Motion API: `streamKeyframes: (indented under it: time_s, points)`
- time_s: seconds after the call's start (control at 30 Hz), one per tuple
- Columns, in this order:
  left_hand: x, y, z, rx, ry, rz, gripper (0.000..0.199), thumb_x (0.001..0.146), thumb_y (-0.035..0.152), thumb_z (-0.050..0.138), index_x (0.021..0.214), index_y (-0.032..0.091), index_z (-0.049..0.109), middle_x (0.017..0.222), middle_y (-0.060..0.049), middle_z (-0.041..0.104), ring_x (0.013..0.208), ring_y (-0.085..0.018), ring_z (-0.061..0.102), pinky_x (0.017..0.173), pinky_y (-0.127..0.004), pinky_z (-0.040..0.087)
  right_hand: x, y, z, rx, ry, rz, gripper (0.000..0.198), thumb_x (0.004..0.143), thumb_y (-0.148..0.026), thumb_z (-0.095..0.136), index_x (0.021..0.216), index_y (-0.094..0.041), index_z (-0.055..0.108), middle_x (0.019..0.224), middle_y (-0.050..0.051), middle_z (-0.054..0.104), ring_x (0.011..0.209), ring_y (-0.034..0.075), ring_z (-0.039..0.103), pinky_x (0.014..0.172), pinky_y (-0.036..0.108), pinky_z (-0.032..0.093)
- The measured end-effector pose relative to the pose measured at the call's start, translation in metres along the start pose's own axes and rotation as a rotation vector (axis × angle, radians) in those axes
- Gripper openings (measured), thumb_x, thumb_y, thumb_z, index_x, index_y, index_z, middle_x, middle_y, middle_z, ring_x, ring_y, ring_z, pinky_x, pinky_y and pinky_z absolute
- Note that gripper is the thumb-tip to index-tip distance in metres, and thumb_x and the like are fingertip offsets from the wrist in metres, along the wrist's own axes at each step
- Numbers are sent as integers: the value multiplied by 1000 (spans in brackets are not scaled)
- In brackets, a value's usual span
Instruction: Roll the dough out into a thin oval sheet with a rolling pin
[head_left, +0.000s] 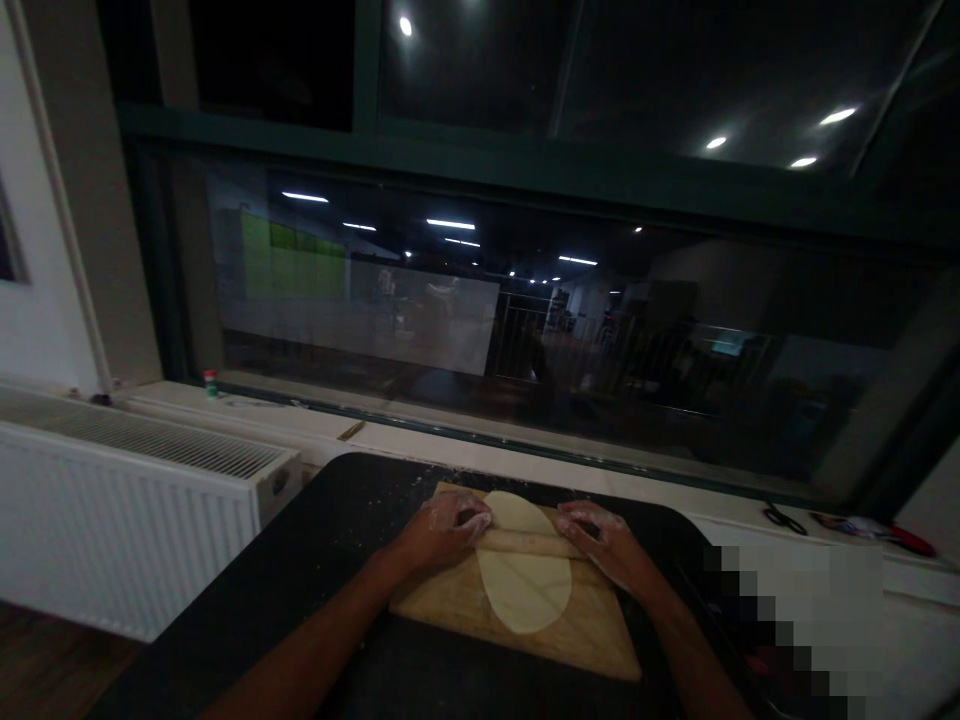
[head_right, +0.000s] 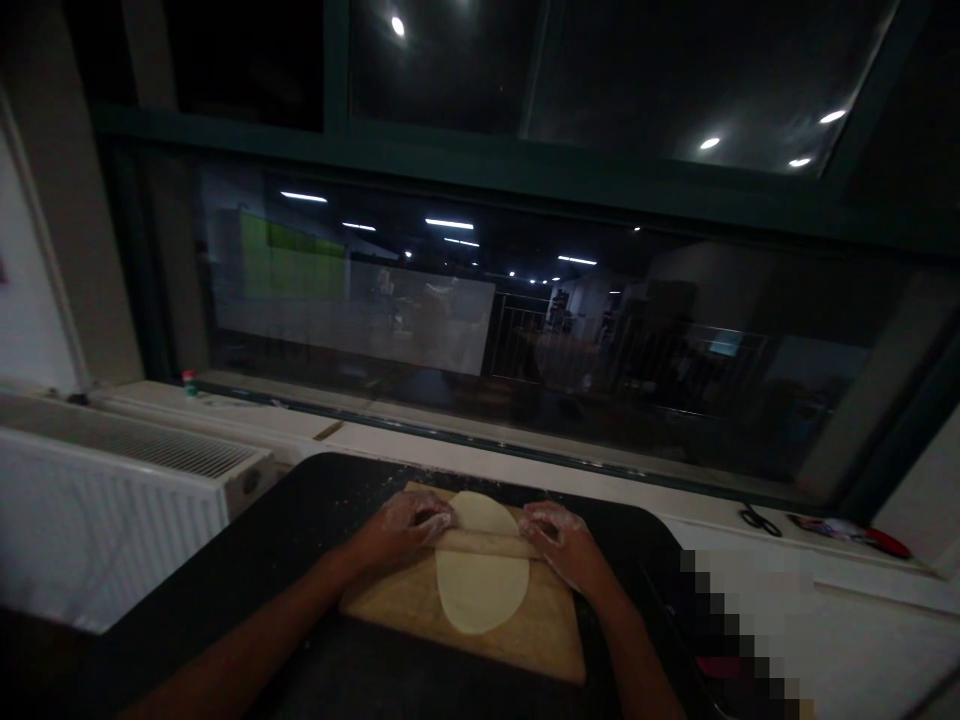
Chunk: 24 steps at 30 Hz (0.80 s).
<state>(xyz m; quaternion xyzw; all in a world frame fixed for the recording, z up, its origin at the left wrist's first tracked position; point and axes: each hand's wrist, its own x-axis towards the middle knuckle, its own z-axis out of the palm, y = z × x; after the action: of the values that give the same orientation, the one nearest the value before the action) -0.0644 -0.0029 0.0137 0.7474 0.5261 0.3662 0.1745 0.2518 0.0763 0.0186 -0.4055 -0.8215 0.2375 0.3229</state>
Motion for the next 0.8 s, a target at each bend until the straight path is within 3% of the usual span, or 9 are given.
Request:
streamKeyframes:
  time_s: [0.13,0.27,0.43,0.53,0.63,0.73,0.8]
  points:
    - [0,-7,-4,-77,-56,50,28,93,42,67,111,26,80,119,-4,80,112,-23,72,102,-34,54,-3,-5,-5,-13,-79,-41,37,87,-58,69,100,-25,82,110,10,76,108,27,70,100,39,55]
    - [-4,-10,-6,-65,-220,100,44,80,52,84,116,27,79,120,-5,77,114,-26,69,102,-35,53,-6,-10,-7,36,-214,18,35,80,-55,78,99,-25,79,108,6,72,104,24,69,97,36,55]
    - [-7,-3,-8,-17,-323,145,40,80,51,86,112,29,78,115,-2,76,107,-24,70,95,-33,54,-9,-14,-8,152,-320,116,38,72,-54,84,89,-22,73,91,3,69,87,20,65,80,32,52]
    - [-4,-5,-12,25,-272,114,38,85,46,82,117,25,77,116,-4,77,109,-25,70,97,-34,54,-10,-15,-8,169,-331,138,40,71,-56,85,87,-21,71,83,1,66,79,18,60,73,31,49]
    - [0,-12,-18,71,-131,134,32,95,46,71,117,24,78,120,-6,76,117,-26,68,104,-37,52,-10,-17,-4,115,-296,120,39,79,-57,78,91,-21,72,81,0,66,77,18,59,70,31,47]
    - [2,-18,-18,111,-31,139,33,105,45,54,108,23,79,112,-6,78,108,-23,71,98,-34,55,-6,-20,8,6,-245,18,36,89,-57,67,89,-22,74,87,4,69,83,20,63,78,34,51]
    - [2,-21,-11,159,6,141,36,107,41,47,114,23,78,118,-7,78,114,-22,71,104,-35,54,-3,-22,20,-81,-152,-54,40,98,-56,53,92,-23,75,97,7,72,94,23,67,90,37,53]
